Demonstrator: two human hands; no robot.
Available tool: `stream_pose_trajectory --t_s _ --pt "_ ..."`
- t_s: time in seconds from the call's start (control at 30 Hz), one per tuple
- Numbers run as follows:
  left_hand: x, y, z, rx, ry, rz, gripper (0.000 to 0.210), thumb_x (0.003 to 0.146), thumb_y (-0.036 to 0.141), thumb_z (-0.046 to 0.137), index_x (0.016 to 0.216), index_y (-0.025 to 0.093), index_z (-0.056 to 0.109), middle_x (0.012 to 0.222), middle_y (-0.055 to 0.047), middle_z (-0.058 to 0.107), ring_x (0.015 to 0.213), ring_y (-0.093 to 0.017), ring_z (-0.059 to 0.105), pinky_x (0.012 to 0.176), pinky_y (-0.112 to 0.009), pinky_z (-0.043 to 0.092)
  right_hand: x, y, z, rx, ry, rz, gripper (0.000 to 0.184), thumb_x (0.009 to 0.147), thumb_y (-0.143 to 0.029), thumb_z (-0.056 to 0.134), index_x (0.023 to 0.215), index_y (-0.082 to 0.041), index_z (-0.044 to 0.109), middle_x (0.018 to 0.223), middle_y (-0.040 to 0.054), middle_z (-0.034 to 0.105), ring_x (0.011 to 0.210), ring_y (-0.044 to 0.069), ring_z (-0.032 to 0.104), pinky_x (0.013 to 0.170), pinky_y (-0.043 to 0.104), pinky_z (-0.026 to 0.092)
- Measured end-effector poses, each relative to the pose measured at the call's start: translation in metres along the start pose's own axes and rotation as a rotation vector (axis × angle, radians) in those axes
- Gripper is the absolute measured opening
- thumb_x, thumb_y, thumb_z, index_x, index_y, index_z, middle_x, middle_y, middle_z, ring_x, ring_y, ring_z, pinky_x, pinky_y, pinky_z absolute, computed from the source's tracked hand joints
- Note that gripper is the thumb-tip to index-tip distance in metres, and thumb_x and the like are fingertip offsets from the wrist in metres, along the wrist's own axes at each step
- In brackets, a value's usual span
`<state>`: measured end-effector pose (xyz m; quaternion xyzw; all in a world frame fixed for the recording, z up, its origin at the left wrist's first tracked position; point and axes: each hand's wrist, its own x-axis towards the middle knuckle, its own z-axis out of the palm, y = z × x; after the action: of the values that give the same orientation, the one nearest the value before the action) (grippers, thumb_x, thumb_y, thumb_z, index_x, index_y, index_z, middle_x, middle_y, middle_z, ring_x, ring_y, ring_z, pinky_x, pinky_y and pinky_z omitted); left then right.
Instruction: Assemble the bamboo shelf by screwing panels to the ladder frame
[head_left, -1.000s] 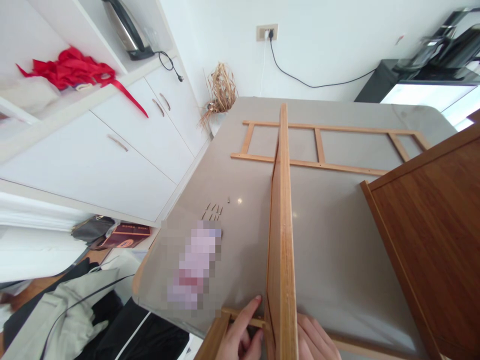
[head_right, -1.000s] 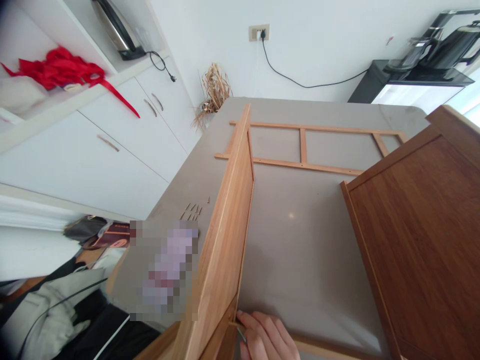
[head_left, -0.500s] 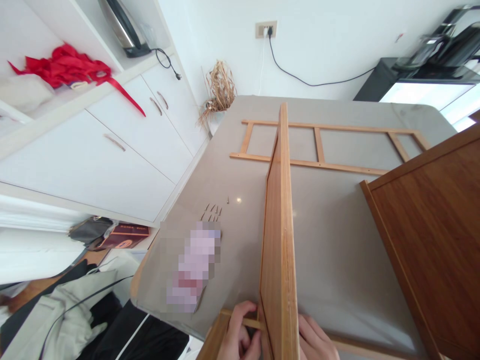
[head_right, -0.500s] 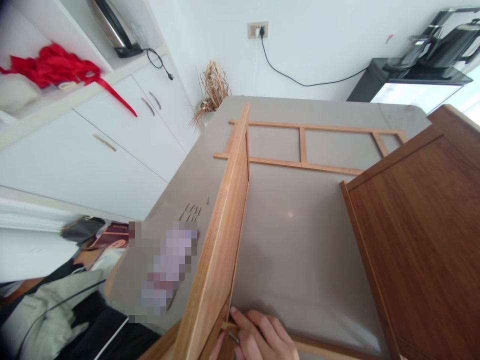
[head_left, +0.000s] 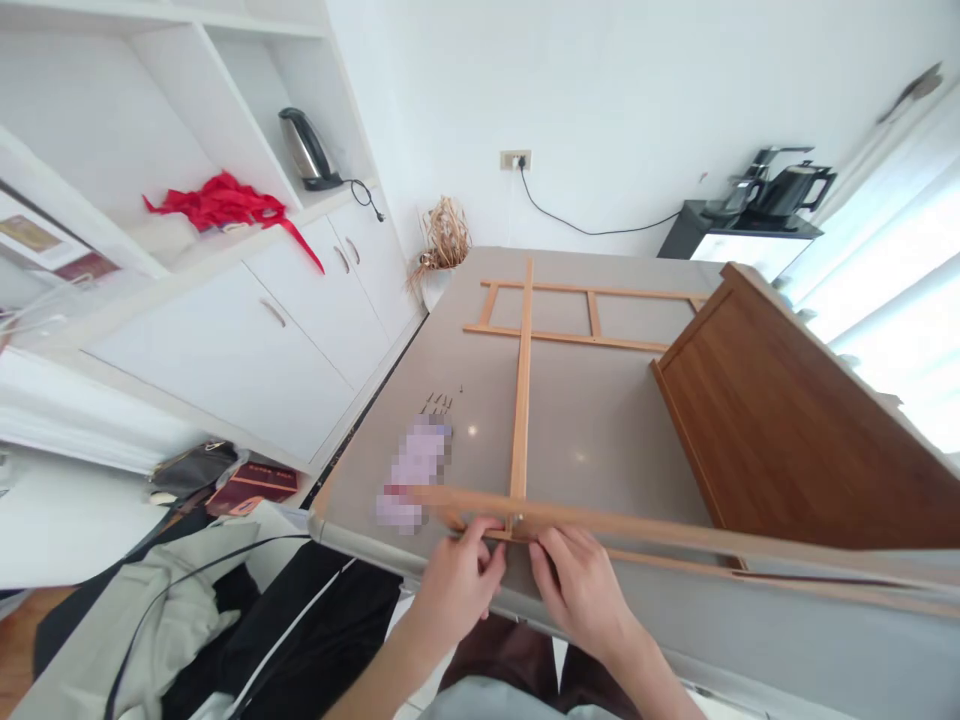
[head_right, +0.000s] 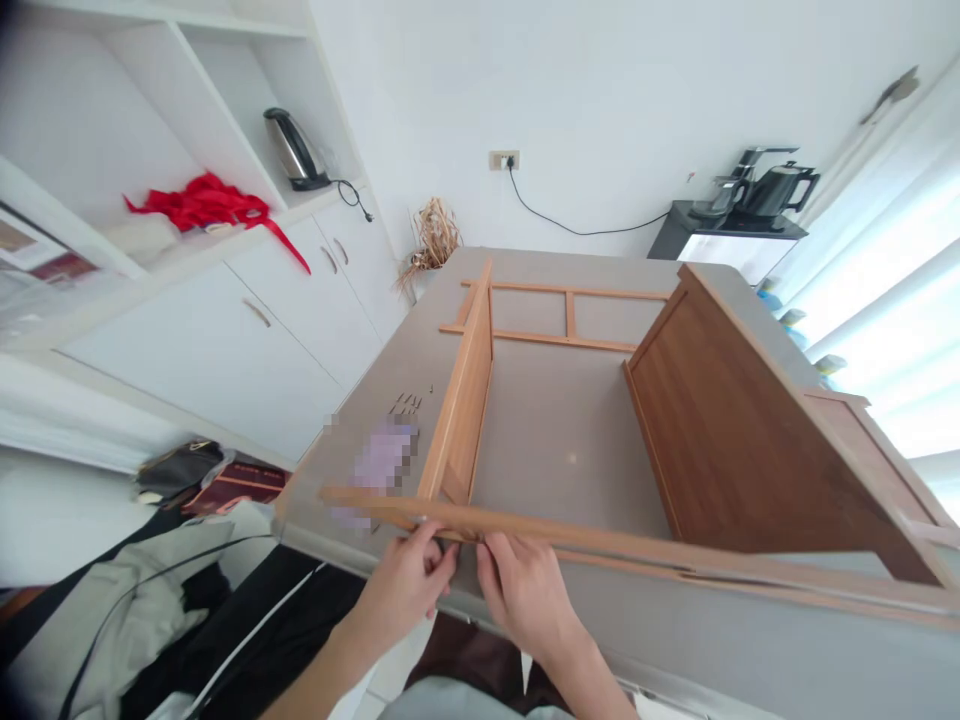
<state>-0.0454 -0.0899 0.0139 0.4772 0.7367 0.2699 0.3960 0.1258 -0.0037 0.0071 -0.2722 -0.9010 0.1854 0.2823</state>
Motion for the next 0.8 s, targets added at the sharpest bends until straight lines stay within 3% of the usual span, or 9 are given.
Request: stream_pose_trajectory --t_s 0.23,0.4,0.57,0.67,0.7,0.73,0.8 --pt "-0.008 0.01 -0.004 -0.03 -0.011 0.058 0.034 0.091 0.042 0.044 0.111 0.019 0.057 0.059 0.003 0.065 0.037 -0.013 0.057 0.041 -0.022 0.042 -0.008 -0.002 -0.003 -0.008 -0.009 -0.035 0.019 0.1 -0.018 0.037 0.092 -0.018 0.054 0.081 0.0035 0.06 0.076 0.017 0.055 0.072 0.03 0.039" --pt "-0.011 0.017 0.006 0.084 0.119 0.074 0.035 0.092 0.044 0.042 0.109 0.019 0.06 0.058 0.003 0.064 0.038 -0.014 0.057 0.046 -0.023 0.044 -0.013 -0.001 -0.005 -0.005 0.06 -0.049 0.02 0.099 -0.017 0.037 0.087 -0.019 0.052 0.079 0.0024 0.059 0.072 0.016 0.055 0.068 0.029 0.037" --pt "-0.017 0.035 0.009 0.202 0.085 -0.036 0.037 0.094 0.041 0.038 0.117 0.019 0.057 0.064 0.001 0.067 0.044 -0.016 0.061 0.048 -0.023 0.044 -0.011 0.005 -0.003 0.054 0.137 -0.083 0.018 0.098 -0.017 0.037 0.089 -0.02 0.053 0.079 0.0022 0.061 0.072 0.017 0.061 0.066 0.028 0.042" --pt "-0.041 0.055 -0.01 0.36 0.108 -0.034 0.047 0.089 0.037 0.051 0.133 0.023 0.051 0.083 -0.004 0.072 0.079 -0.022 0.069 0.075 -0.028 0.049 -0.009 0.011 0.002 0.112 0.213 -0.113 0.019 0.098 -0.017 0.037 0.098 -0.02 0.056 0.083 0.0038 0.066 0.072 0.017 0.066 0.065 0.027 0.047" --pt "-0.051 0.062 -0.022 0.369 0.066 -0.04 0.049 0.087 0.036 0.055 0.135 0.027 0.05 0.091 -0.004 0.073 0.087 -0.022 0.068 0.081 -0.029 0.048 -0.009 0.013 0.004 0.133 0.228 -0.114 0.02 0.098 -0.018 0.037 0.101 -0.02 0.057 0.083 0.0043 0.067 0.072 0.017 0.067 0.065 0.027 0.049" --pt "-0.06 0.069 -0.037 0.346 -0.012 -0.054 0.045 0.086 0.036 0.055 0.132 0.031 0.054 0.097 -0.002 0.073 0.09 -0.021 0.067 0.084 -0.028 0.048 -0.009 0.016 0.006 0.152 0.234 -0.111 0.021 0.097 -0.018 0.037 0.102 -0.02 0.058 0.082 0.0045 0.067 0.071 0.018 0.068 0.065 0.027 0.051" --pt "-0.071 0.079 -0.071 0.271 -0.16 -0.106 0.027 0.09 0.038 0.05 0.11 0.029 0.066 0.087 -0.001 0.073 0.084 -0.02 0.068 0.077 -0.026 0.049 -0.011 0.02 0.012 0.176 0.242 -0.095 0.023 0.097 -0.018 0.038 0.103 -0.02 0.06 0.08 0.0053 0.068 0.07 0.018 0.069 0.066 0.027 0.054"
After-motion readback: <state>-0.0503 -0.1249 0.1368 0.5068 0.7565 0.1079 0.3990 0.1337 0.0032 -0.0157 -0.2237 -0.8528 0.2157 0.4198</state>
